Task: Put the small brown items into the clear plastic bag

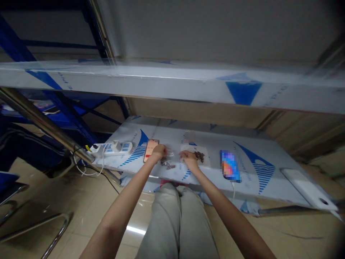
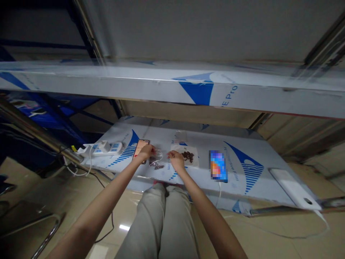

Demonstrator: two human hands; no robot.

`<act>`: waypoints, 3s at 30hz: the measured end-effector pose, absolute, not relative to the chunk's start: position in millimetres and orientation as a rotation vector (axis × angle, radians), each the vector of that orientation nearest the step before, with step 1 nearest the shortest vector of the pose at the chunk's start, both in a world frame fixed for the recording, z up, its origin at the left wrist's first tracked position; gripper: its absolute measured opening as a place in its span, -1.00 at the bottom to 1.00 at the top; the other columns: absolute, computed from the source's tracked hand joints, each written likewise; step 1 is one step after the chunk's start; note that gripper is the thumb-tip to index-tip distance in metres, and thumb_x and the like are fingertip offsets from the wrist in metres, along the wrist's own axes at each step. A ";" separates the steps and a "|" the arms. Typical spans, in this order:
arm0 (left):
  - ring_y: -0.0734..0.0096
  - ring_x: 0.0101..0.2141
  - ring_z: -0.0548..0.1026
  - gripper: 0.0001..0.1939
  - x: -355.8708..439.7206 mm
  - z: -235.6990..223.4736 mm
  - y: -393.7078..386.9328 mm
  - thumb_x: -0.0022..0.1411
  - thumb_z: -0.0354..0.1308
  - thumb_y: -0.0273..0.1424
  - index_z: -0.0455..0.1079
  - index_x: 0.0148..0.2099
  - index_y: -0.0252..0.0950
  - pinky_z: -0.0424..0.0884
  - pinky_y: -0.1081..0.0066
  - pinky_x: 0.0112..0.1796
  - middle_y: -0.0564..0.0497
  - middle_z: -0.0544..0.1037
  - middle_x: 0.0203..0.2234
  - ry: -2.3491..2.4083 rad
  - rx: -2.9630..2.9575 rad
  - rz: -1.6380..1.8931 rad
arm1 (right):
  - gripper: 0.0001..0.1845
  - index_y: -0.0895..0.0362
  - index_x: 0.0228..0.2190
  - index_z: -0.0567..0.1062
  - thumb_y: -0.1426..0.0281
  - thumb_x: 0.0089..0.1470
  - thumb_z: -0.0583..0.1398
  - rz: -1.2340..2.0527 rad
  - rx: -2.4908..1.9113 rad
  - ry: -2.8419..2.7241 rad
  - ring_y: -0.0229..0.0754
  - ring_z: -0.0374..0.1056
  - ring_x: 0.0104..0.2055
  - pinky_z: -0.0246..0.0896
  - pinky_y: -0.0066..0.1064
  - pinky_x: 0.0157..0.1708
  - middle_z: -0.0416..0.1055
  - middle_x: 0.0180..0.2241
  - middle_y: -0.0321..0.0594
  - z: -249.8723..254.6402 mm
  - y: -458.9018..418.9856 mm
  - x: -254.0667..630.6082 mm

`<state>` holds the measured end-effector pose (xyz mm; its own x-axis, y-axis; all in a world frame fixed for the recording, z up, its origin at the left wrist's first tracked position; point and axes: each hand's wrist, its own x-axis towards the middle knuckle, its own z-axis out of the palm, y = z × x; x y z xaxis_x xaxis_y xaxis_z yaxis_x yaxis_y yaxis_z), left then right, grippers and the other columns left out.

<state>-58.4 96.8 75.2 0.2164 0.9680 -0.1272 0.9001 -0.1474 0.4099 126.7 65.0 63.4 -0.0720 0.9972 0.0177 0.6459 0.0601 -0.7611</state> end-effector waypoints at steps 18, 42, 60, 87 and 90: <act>0.54 -0.57 0.28 -0.76 7.9 82.2 4.5 0.07 -0.06 -0.39 0.39 -0.41 -0.41 0.16 0.55 -0.51 0.05 0.40 -0.63 1.265 2.239 0.563 | -0.65 0.18 -0.47 0.50 0.18 -0.32 0.25 1.363 -1.305 -1.149 -0.11 0.42 -0.40 0.37 -0.34 -0.45 0.50 -0.47 -0.18 63.7 -9.2 147.9; 0.53 -0.53 0.33 -0.70 30.8 97.2 -4.7 0.12 -0.07 -0.29 0.42 -0.40 -0.36 0.16 0.56 -0.46 0.03 0.46 -0.58 1.276 2.178 0.622 | -0.65 0.16 -0.54 0.48 0.14 -0.36 0.25 1.323 -1.291 -1.118 -0.11 0.41 -0.51 0.36 -0.33 -0.53 0.48 -0.56 -0.19 60.7 -7.0 178.0; 0.40 -0.36 0.37 -0.79 44.5 98.5 6.7 0.04 -0.02 -0.36 0.40 -0.42 -0.33 0.21 0.47 -0.28 0.00 0.46 -0.47 1.391 2.210 0.653 | -0.73 0.13 -0.41 0.41 0.36 -0.30 0.17 1.412 -1.315 -1.214 -0.23 0.35 -0.63 0.29 -0.41 -0.62 0.43 -0.61 -0.32 65.8 19.8 189.4; 0.56 -0.49 0.34 -0.67 55.0 51.4 160.8 -0.18 0.25 -0.39 0.36 -0.29 -0.43 0.23 0.57 -0.46 0.02 0.45 -0.48 1.053 1.683 1.038 | -0.69 0.18 -0.54 0.50 0.19 -0.29 0.21 0.896 -1.254 -1.328 -0.12 0.38 -0.40 0.26 -0.32 -0.34 0.48 -0.45 -0.13 23.5 108.9 245.3; 0.60 -0.55 0.30 -0.68 61.0 51.7 165.1 -0.17 0.24 -0.40 0.37 -0.29 -0.43 0.20 0.58 -0.50 0.07 0.42 -0.55 1.067 1.750 1.006 | -0.75 0.18 -0.54 0.50 0.24 -0.26 0.20 0.865 -1.285 -1.388 -0.14 0.38 -0.42 0.25 -0.33 -0.36 0.48 -0.47 -0.13 13.6 114.5 249.9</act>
<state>61.0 165.1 51.7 0.3178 0.9257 0.2049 0.2590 -0.2927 0.9205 249.9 114.5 13.6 0.0801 0.9764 0.2005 0.2498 0.1751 -0.9523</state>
